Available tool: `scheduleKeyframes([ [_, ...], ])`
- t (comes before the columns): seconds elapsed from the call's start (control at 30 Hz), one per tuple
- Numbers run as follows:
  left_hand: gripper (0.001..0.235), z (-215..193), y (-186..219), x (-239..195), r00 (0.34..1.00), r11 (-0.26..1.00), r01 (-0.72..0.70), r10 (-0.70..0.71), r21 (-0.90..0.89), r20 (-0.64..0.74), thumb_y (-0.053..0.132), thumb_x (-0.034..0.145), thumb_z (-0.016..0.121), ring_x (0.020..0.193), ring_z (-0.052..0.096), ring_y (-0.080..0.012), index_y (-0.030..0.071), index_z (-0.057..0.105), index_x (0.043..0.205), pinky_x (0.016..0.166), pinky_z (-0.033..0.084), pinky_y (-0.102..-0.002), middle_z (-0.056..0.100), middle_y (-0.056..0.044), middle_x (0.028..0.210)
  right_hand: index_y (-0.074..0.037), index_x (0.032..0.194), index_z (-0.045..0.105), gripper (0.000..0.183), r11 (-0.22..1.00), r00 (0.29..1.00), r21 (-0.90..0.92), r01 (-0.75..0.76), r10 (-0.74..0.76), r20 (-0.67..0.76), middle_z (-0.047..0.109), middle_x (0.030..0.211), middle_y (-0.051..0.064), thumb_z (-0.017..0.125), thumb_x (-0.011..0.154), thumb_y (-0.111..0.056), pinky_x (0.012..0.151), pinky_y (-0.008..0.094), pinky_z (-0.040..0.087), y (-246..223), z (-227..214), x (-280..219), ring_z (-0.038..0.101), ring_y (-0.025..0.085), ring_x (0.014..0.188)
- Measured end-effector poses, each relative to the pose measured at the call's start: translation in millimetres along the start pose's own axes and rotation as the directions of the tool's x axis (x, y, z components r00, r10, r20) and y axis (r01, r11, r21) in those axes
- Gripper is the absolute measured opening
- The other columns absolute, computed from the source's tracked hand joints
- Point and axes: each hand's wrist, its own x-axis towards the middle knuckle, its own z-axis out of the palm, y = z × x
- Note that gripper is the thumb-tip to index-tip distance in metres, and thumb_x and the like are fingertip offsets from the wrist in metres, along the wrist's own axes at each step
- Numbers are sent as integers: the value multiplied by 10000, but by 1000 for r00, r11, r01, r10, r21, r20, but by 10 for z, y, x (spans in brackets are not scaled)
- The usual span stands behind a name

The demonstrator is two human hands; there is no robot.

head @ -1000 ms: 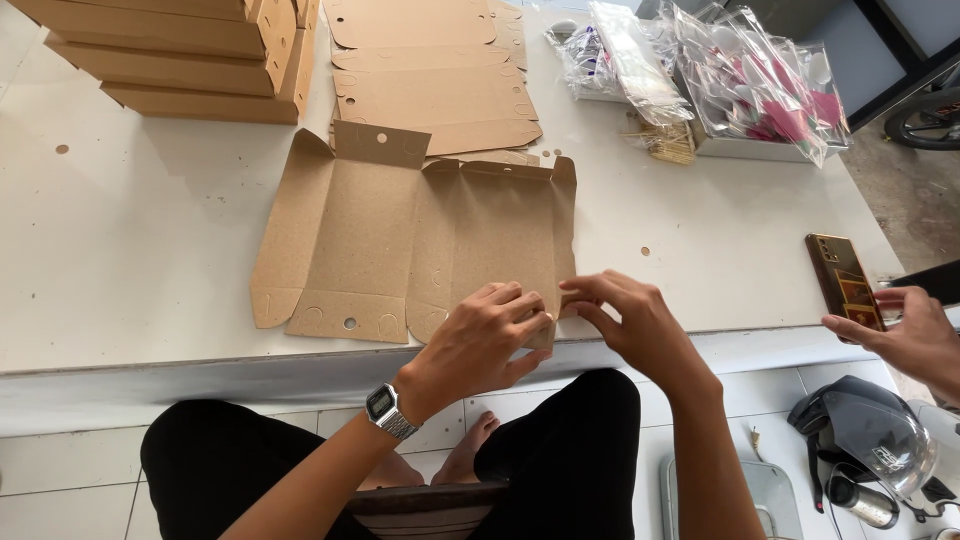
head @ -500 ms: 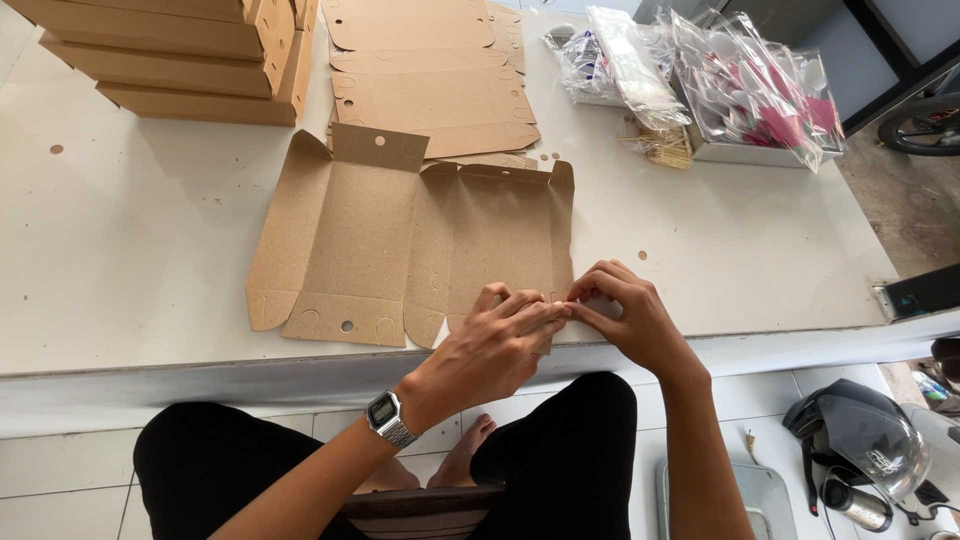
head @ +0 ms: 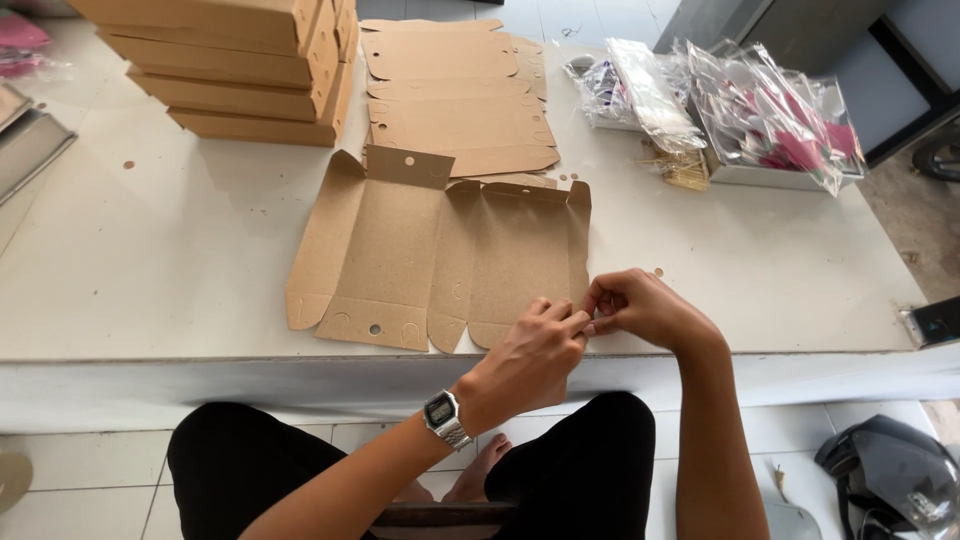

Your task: The person assembles a flat cardboard box blank into a finished box by folding the side panels and tucking the tabs into slots. The person works by hand on a white countertop, completing one box during the clip.

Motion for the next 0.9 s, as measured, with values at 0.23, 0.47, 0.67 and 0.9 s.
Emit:
scheduleKeyframes([
  [0.23, 217, -82, 169, -120, 999, 999, 4, -2, 47, -45, -24, 776, 722, 967, 642, -327, -25, 733, 992, 868, 502, -438, 685, -174, 974, -11, 790, 719, 385, 925, 983, -358, -128, 166, 76, 588, 681, 64, 962, 671, -284, 691, 401, 460, -421, -302, -51, 583, 251, 727],
  [0.47, 312, -816, 557, -827, 938, 936, -338, 326, -103, -114, -113, 906, 664, 913, 548, -317, 17, 542, 650, 849, 522, -405, 576, -101, 814, -19, 849, 613, 450, 894, 731, 291, 340, -57, -680, 518, 730, 58, 494, 1188, -292, 757, 289, 431, 84, -170, -877, 481, 153, 704],
  [0.67, 216, -1204, 186, -1461, 875, 977, 8, -109, -211, -472, -5, 998, 516, 1131, 651, -336, -3, 730, 972, 963, 587, -439, 729, -70, 1142, -56, 1127, 695, 290, 984, 736, 82, 158, -62, -674, 727, 1161, 67, 479, 1125, -250, 835, 321, 540, 342, 334, -900, 655, 228, 870],
  [0.9, 110, -1296, 51, -1736, 331, 778, 448, -601, -440, -727, -53, 1005, 527, 1132, 597, -311, 45, 559, 967, 1115, 534, -500, 503, -144, 1133, -54, 1553, 381, 643, 801, 718, -32, 598, -553, -423, 429, 1614, 196, 387, 1053, -459, 1239, 466, 317, -345, 1181, -1049, 401, 336, 1521],
])
